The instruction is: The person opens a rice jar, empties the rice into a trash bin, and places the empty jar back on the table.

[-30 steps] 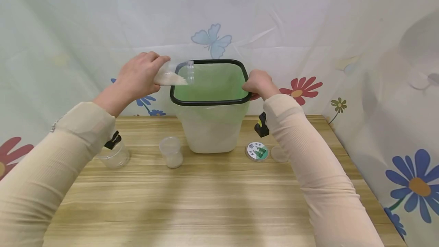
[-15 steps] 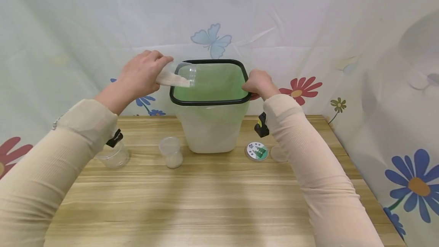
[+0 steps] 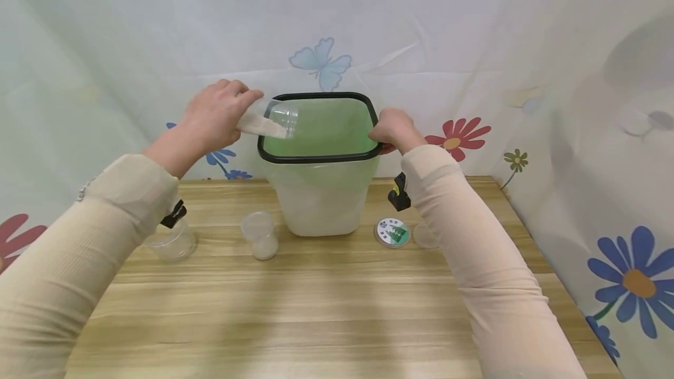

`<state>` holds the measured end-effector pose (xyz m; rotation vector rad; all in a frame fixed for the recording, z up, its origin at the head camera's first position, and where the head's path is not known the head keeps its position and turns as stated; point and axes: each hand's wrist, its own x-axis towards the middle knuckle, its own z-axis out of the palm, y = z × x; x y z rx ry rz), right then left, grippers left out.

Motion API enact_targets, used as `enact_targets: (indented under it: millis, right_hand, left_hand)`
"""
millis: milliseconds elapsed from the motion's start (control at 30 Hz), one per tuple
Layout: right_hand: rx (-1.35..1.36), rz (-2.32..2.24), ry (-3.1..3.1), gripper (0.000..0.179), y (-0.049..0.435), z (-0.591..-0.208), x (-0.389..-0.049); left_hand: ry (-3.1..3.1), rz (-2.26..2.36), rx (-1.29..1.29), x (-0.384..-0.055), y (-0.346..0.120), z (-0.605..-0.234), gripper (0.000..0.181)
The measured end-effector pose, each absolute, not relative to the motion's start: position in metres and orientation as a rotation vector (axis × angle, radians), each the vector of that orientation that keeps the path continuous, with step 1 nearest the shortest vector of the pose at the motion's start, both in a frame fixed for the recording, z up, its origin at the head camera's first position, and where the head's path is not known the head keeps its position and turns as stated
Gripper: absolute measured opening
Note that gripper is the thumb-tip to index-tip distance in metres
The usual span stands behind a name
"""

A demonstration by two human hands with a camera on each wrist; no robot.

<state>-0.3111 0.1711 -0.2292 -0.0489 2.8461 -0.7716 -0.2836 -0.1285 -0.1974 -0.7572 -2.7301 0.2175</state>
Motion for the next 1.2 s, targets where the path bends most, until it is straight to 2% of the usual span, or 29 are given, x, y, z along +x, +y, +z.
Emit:
enact_targets:
  millis: [1200]
  right_hand:
    - [-0.058, -0.780, 2.836, 0.016, 0.1751, -0.2285, -0.3117]
  left_hand:
    - [-2.667, 0.273, -0.794, -0.2842, -0.1265, -0.1962, 0.063]
